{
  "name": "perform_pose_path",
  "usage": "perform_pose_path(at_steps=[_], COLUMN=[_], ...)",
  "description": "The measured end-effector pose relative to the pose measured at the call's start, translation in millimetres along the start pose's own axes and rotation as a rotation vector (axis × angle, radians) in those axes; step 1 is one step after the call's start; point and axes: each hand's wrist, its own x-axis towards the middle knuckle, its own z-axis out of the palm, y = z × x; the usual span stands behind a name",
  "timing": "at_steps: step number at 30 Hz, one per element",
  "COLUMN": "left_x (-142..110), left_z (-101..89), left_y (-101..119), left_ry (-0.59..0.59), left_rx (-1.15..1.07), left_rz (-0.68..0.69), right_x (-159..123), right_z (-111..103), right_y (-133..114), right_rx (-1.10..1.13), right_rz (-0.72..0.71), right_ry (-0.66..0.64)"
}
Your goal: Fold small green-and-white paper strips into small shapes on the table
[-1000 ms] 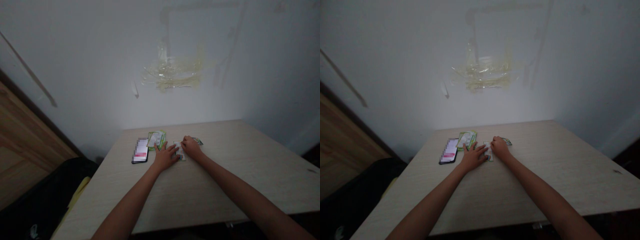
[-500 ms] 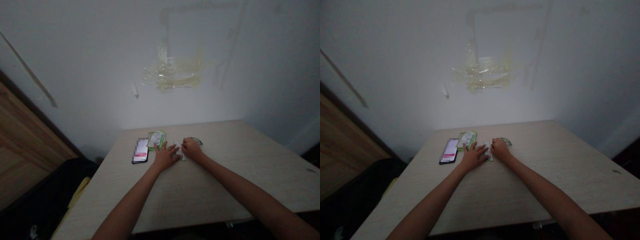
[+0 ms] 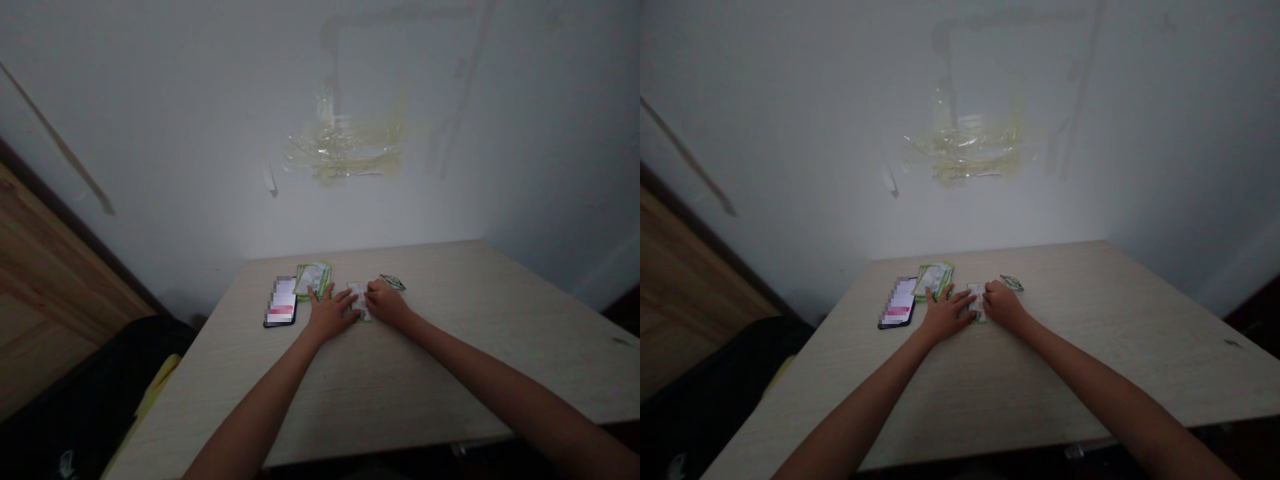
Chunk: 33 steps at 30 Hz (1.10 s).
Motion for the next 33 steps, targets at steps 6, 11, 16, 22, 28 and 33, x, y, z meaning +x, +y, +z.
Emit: perform_pose_path(at_steps=[6, 11, 16, 22, 28, 33], left_x=[0.5, 0.1, 0.5, -0.2, -0.6, -1.0], left_z=[0.2, -0.9, -1.6, -3.8, -4.5, -4.5], left_y=[0.0, 0.5, 1.1, 2.4, 2.4, 3.4], left_ry=[-0.007, -0.004, -0.019, -0.015, -0.013, -0.021], left_rx=[-0.011, -0.013, 0.007, 0.006, 0.009, 0.023], left_rz=[-0.006, 0.0, -0.009, -0.003, -0.004, -0.018], right_x=[-7.9, -15.4, -17.1, -24.3, -31.6, -36.3], right_z=[-3.4, -10.7, -17.7, -20.1, -26.1, -32.7], right_y=[-2.0, -5.5, -5.8, -5.4, -6.8, -9.0], right_rx=[0.044, 0.072, 0.1, 0.155, 0.178, 0.226], right_rz=[-0.035, -0.085, -0.133, -0.171, -0.233, -0.279], right_ry=[0.013, 0.006, -0.022, 0.0, -0.016, -0.029])
